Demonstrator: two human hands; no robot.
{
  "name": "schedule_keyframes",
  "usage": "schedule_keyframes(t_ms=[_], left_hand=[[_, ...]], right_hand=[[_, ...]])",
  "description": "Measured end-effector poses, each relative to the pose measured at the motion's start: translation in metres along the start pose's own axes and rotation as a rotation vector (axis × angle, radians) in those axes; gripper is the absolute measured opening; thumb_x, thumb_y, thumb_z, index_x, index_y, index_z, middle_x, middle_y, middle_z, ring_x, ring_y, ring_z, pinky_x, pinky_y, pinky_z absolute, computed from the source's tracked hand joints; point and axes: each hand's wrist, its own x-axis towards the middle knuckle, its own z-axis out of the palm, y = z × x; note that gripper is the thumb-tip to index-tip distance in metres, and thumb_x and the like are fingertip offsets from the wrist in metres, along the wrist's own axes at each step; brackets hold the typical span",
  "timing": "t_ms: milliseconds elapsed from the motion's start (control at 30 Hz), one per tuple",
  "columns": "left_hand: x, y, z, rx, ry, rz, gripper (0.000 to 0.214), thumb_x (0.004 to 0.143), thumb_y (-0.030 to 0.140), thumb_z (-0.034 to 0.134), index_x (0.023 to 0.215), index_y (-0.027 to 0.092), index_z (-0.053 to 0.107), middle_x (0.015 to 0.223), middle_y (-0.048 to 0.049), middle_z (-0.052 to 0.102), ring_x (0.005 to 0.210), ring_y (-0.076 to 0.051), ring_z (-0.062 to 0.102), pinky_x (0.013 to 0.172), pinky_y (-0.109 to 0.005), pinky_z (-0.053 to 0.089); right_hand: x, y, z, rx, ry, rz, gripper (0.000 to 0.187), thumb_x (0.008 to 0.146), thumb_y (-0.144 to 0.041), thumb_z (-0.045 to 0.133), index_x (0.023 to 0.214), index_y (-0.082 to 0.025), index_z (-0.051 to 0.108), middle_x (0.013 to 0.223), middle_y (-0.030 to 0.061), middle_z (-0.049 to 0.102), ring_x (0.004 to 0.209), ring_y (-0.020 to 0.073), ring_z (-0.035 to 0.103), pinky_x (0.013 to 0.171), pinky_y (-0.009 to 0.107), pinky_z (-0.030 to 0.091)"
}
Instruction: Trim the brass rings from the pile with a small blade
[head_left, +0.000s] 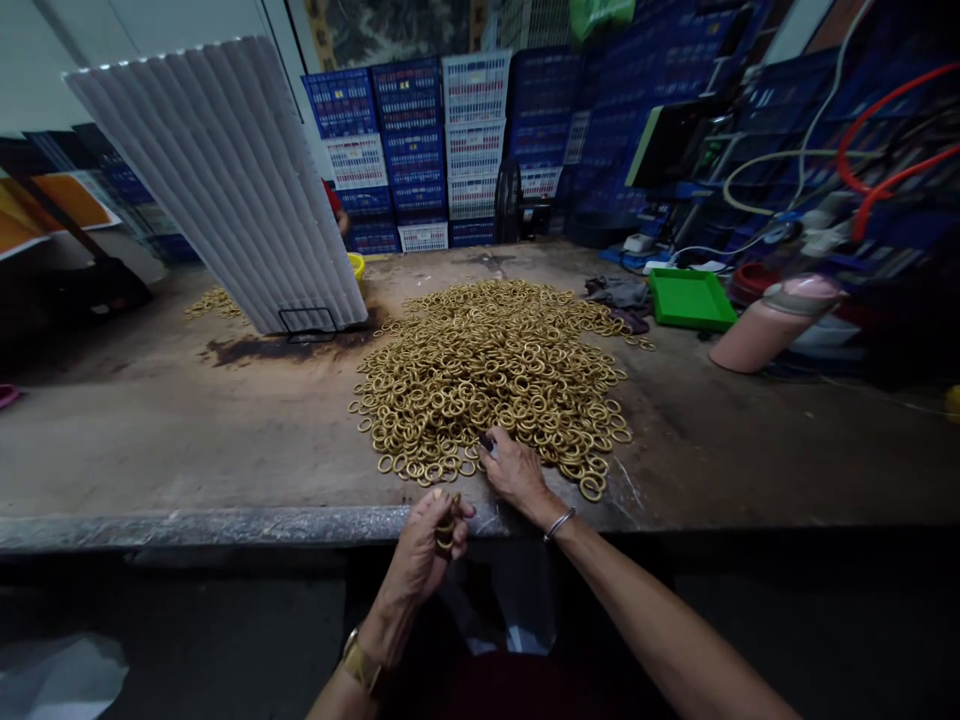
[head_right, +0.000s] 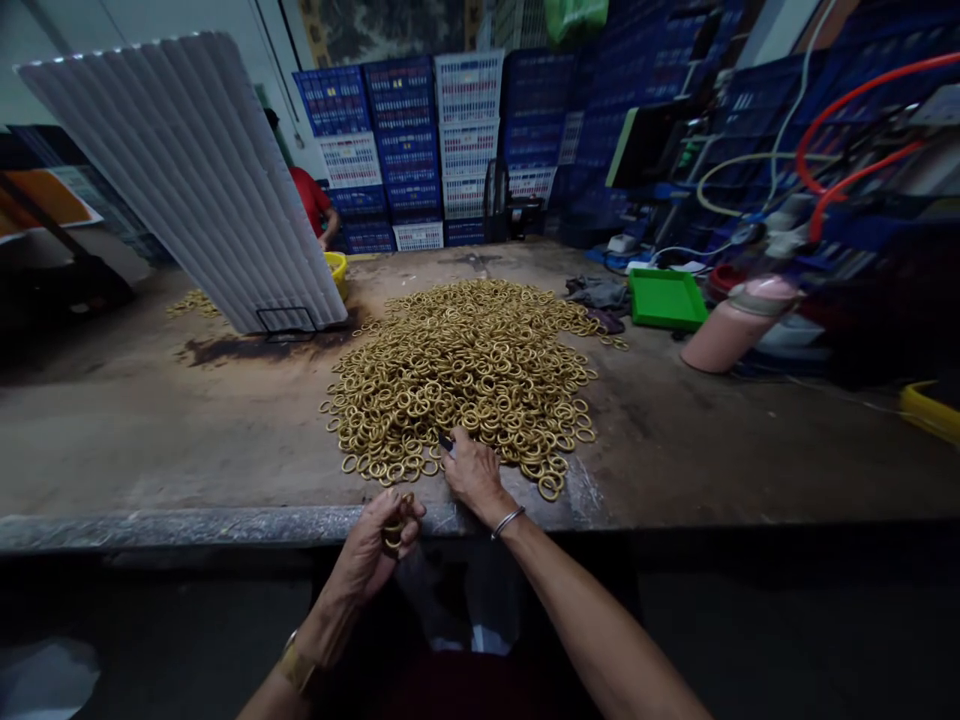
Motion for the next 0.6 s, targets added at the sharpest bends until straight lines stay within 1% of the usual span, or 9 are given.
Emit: schedule_keyframes(t_ms=[67,167,300,400,467,533,600], left_hand=[[0.000,0.001,0.000,-0.005,0.008,0.008,0.029,0.071,0.041,0.060,0.071,0.015,0.046,0.073,-0.0013,0.058,0.045,-0.004,0.042,0.039,-0.017,0.028],[-0.001,0.002,0.003,-0.041,0.002,0.005,0.027,0.068,0.038,0.063,0.072,0.017,0.046,0.070,0.0001,0.058,0.043,-0.004,0.042,0.038,-0.017,0.026],[0.002,0.003,0.000,-0.128,-0.023,-0.047,0.029,0.064,0.031,0.067,0.084,0.017,0.051,0.069,0.0001,0.058,0.046,-0.006,0.047,0.038,-0.016,0.027],[0.005,0.002,-0.005,-0.212,-0.011,-0.120,0.030,0.062,0.026,0.069,0.085,0.015,0.054,0.072,-0.0019,0.058,0.053,-0.007,0.051,0.038,-0.015,0.028],[0.008,0.002,-0.007,-0.257,0.009,-0.140,0.027,0.062,0.024,0.070,0.082,0.014,0.055,0.075,-0.0033,0.058,0.055,-0.008,0.052,0.038,-0.014,0.028],[0.010,0.001,-0.006,-0.255,0.025,-0.126,0.025,0.063,0.025,0.070,0.079,0.014,0.054,0.076,-0.0034,0.058,0.056,-0.008,0.053,0.037,-0.013,0.027],[0.013,-0.001,-0.003,-0.171,0.041,-0.080,0.024,0.064,0.028,0.069,0.076,0.015,0.053,0.074,-0.0022,0.058,0.055,-0.008,0.052,0.036,-0.013,0.026]], right_hand=[[0.004,-0.003,0.003,-0.046,0.002,0.020,0.027,0.083,-0.038,0.043,0.101,-0.020,0.052,0.078,0.0074,0.066,0.071,0.0194,0.061,0.056,0.025,0.030],[0.007,-0.005,0.006,-0.082,-0.002,0.032,0.024,0.083,-0.037,0.043,0.097,-0.021,0.053,0.077,0.0070,0.066,0.070,0.0205,0.062,0.055,0.025,0.029],[0.008,-0.001,0.009,-0.027,0.014,0.001,0.015,0.080,-0.028,0.046,0.092,-0.022,0.053,0.078,0.0039,0.065,0.072,0.0164,0.060,0.056,0.023,0.029],[0.006,0.005,0.010,0.080,0.080,-0.069,0.012,0.078,-0.023,0.046,0.087,-0.021,0.054,0.082,0.0032,0.063,0.074,0.0143,0.058,0.059,0.022,0.031],[0.004,0.008,0.009,0.178,0.102,-0.097,0.012,0.078,-0.023,0.045,0.085,-0.020,0.054,0.077,0.0029,0.061,0.069,0.0137,0.056,0.060,0.022,0.032],[0.000,0.009,0.006,0.308,0.090,-0.099,0.012,0.078,-0.024,0.043,0.080,-0.019,0.053,0.068,0.0012,0.058,0.063,0.0128,0.053,0.059,0.022,0.033],[-0.006,0.008,0.002,0.471,0.064,-0.090,0.011,0.076,-0.023,0.043,0.076,-0.018,0.053,0.064,-0.0006,0.054,0.060,0.0115,0.050,0.058,0.021,0.035]])
